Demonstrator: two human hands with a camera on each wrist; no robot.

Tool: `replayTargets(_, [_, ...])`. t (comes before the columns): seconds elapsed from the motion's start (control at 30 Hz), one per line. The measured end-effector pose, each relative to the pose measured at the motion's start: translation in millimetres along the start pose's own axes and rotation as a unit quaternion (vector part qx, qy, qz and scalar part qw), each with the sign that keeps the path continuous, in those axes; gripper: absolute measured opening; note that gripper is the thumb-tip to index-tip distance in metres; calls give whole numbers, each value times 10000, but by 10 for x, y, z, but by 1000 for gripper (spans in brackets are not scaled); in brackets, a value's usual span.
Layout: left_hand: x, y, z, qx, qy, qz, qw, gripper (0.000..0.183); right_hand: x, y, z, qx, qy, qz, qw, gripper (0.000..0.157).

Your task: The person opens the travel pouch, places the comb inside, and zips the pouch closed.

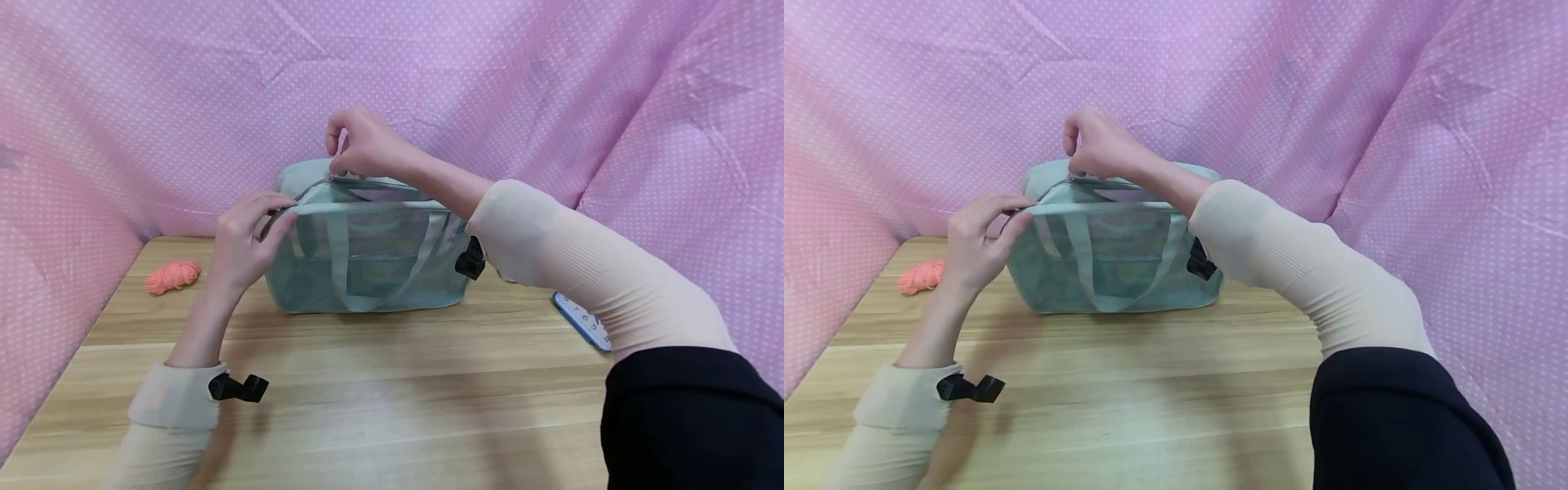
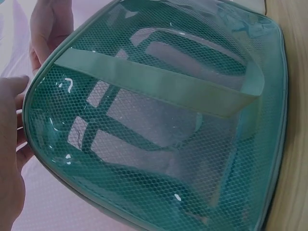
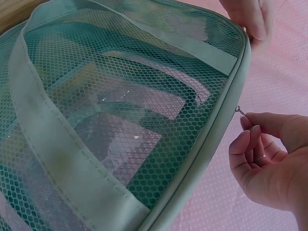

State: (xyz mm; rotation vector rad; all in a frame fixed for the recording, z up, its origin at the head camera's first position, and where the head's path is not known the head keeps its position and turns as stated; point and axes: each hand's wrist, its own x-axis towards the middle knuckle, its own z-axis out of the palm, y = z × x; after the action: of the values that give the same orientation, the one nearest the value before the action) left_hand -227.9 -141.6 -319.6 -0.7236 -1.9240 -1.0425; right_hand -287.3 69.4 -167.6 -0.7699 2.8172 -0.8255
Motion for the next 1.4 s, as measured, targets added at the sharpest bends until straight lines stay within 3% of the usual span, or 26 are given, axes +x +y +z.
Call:
replayTargets(0.17, [174, 19, -14, 55, -127, -379, 9992, 12, 18, -6, -8, 96, 71, 16, 9999, 13])
replayTargets(0.3, [379, 69, -22, 306, -654, -896, 9934, 15, 17, 8, -17, 128, 101, 54, 9999, 12])
replayTargets(0.5, [605, 159, -37, 879, -1765, -1438, 9698, 18, 14, 32, -21, 109, 116, 116, 9998, 11])
replayTargets(0.8, [768, 175, -70, 1057, -2835, -1990, 9321, 28, 8, 7, -32, 42, 158, 136, 9998, 10])
replayTargets(1.0, [823, 119, -81, 1098, -3431, -2024, 9106, 32, 9, -15, -31, 60, 115, 121, 9998, 10])
replayTargets(1.2, [858, 80, -82, 1028, -3512, -1723, 9145, 25, 1, -24, -42, 75, 129, 44, 9999, 10])
replayTargets(1.4, [827, 10, -97, 671, -3308, -1972, 9204, 24, -20, 7, -46, 31, 121, 50, 9999, 11])
